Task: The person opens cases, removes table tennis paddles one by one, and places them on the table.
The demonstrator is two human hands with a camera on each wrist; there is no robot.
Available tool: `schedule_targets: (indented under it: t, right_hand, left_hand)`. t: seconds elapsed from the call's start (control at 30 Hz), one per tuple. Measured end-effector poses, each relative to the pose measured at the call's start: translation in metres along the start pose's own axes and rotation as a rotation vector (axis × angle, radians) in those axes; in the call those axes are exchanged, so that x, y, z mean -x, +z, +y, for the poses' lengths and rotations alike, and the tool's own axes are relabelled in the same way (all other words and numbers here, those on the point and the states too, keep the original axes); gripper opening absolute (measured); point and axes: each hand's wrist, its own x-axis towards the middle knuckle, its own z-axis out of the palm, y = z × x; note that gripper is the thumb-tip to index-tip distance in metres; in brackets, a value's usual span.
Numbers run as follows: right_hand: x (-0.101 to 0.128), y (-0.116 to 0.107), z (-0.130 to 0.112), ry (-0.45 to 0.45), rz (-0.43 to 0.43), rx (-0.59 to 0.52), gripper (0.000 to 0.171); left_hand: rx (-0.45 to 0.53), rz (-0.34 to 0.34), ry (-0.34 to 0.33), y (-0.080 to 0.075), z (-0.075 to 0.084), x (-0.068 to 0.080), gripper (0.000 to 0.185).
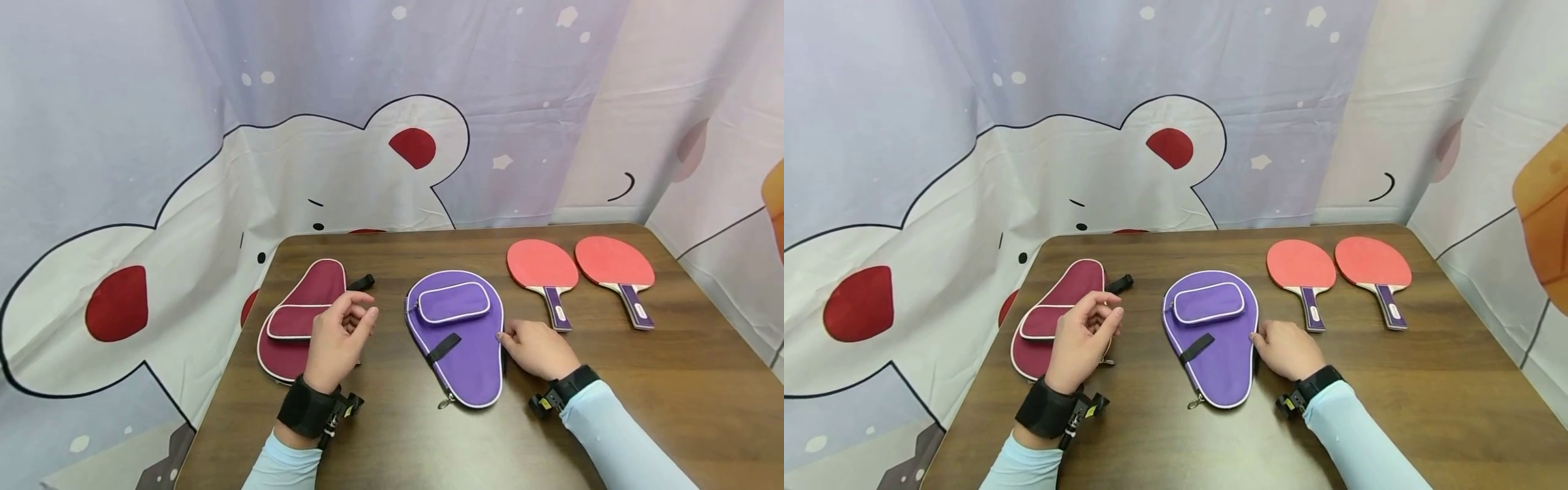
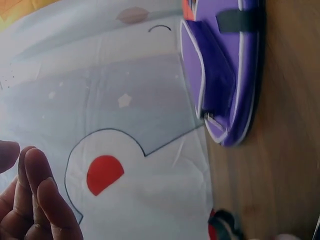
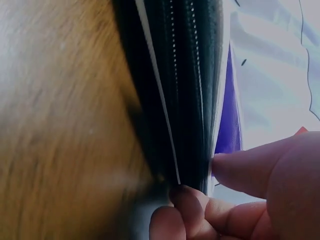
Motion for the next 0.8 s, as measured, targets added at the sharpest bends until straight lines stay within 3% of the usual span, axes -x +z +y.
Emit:
schedule_targets:
  t: [0.1, 0.2, 0.33, 0.43, 0.57, 0.8]
  right_hand:
    - [0.001, -0.003, 0.002, 0.008, 0.009, -0.006, 0.028]
    - [0.003, -0.006, 0.005, 0.022, 0.027, -0.018, 0.026]
    - [0.006, -0.011, 0.008, 0.034, 0.066, -0.040, 0.026]
    - [0.008, -0.013, 0.008, 0.029, 0.091, -0.054, 0.025]
    - [0.010, -0.014, 0.007, 0.023, 0.107, -0.068, 0.024]
    - [0.008, -0.016, 0.003, 0.002, 0.124, -0.070, 0.022]
  left_hand:
    - [-0.108, -0.016, 0.040, -0.014, -0.009, -0.006, 0.024]
    - [-0.266, -0.074, 0.043, -0.037, -0.023, -0.011, 0.043]
    - [-0.479, -0.236, -0.068, -0.073, -0.046, -0.015, 0.082]
    - [-0.579, -0.365, -0.154, -0.093, -0.065, -0.015, 0.102]
    - [-0.598, -0.451, -0.188, -0.108, -0.084, -0.014, 0.108]
    - [-0.535, -0.451, -0.190, -0.120, -0.106, -0.016, 0.096]
